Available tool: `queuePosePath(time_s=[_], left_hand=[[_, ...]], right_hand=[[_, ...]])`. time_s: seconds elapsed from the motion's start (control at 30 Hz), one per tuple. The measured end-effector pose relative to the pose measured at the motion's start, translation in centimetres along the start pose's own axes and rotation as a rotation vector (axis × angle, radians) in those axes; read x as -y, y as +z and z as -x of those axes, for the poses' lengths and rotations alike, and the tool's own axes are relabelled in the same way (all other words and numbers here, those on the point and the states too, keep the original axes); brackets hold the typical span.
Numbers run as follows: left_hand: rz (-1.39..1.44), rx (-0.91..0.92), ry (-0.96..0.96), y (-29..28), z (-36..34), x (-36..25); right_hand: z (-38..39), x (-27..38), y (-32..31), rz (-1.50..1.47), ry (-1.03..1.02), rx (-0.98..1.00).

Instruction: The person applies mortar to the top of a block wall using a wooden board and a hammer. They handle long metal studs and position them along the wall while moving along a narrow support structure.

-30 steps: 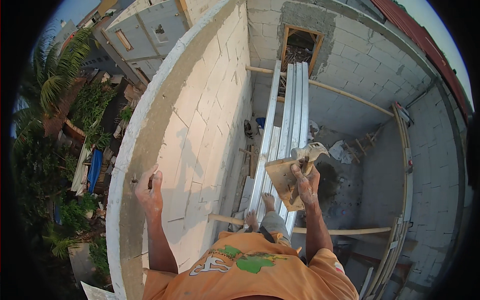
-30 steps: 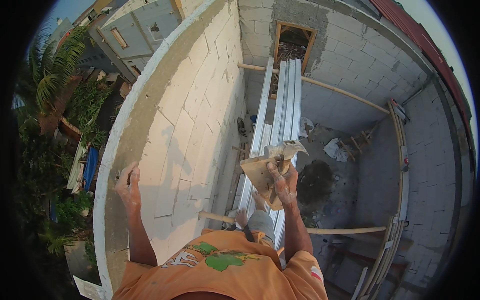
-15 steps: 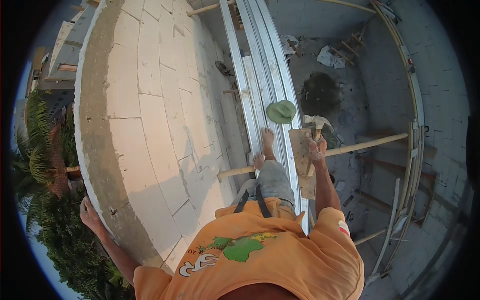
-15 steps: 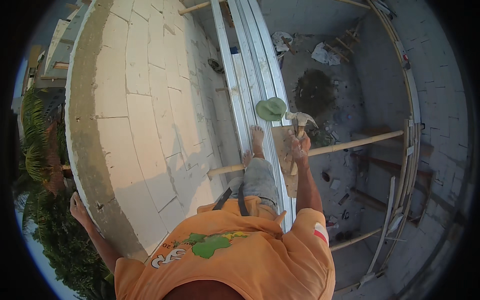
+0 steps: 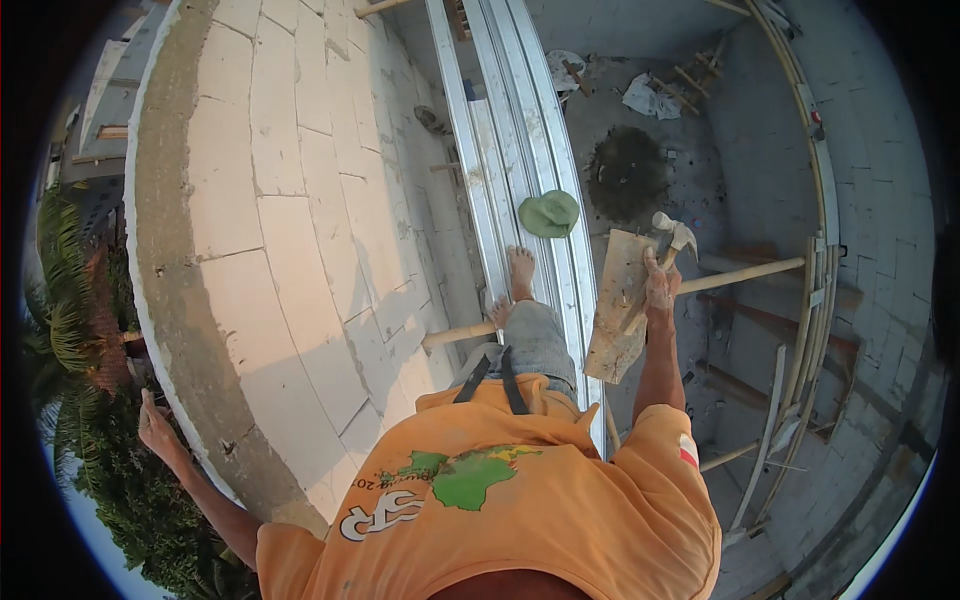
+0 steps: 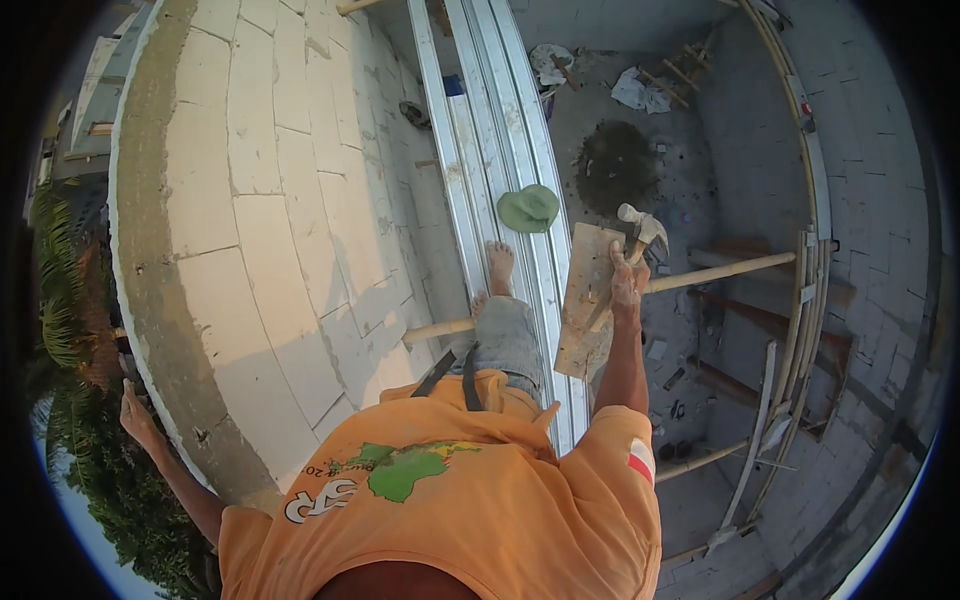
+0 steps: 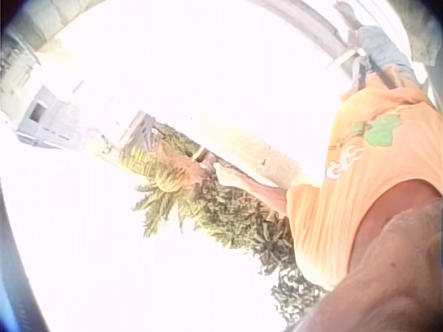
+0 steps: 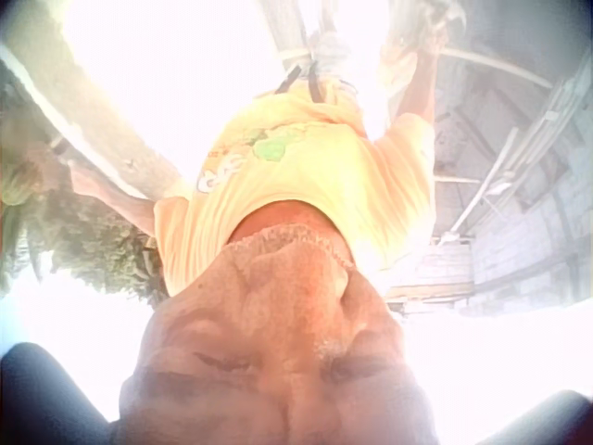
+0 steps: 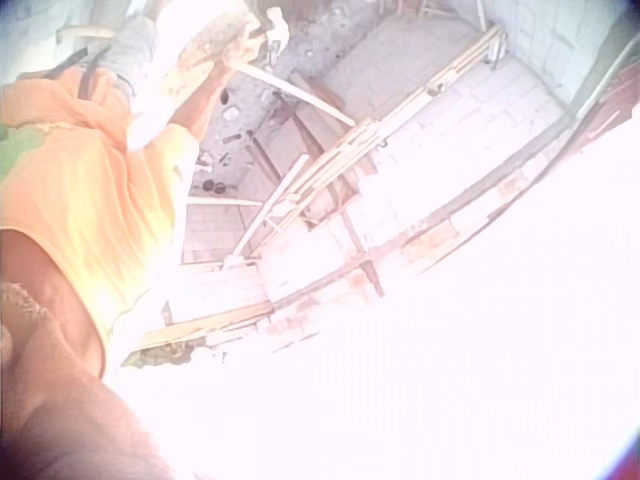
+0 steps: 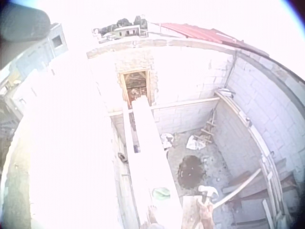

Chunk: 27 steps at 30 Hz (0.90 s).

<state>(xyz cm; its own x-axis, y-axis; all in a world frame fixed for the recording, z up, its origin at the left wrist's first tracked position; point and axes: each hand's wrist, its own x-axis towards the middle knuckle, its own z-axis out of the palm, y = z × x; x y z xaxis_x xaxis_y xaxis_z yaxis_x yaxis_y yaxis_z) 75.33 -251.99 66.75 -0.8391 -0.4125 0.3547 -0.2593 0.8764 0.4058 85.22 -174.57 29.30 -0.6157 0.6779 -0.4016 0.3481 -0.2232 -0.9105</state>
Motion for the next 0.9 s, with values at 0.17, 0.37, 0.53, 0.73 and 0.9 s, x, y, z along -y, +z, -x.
queuePosePath(time_s=[0.17,0.37,0.53,0.73,0.9], left_hand=[[-0.022,0.128,-0.235,2.3,-1.9,0.2],[-0.109,0.107,-0.266,2.9,-2.1,0.1],[-0.187,0.143,-0.342,2.6,-2.1,0.5],[-0.263,0.051,-0.184,3.0,-2.5,2.0],[-0.237,-0.033,-0.115,3.2,-2.5,2.0]], right_hand=[[-0.8,0.9,0.3,0.181,-0.084,0.001],[-0.7,0.3,0.2,0.297,-0.116,0.059],[-0.6,0.2,0.8,0.331,-0.043,0.063],[-0.7,1.0,1.3,0.391,-0.051,0.101],[-0.6,2.1,1.9,0.419,-0.012,0.090]])
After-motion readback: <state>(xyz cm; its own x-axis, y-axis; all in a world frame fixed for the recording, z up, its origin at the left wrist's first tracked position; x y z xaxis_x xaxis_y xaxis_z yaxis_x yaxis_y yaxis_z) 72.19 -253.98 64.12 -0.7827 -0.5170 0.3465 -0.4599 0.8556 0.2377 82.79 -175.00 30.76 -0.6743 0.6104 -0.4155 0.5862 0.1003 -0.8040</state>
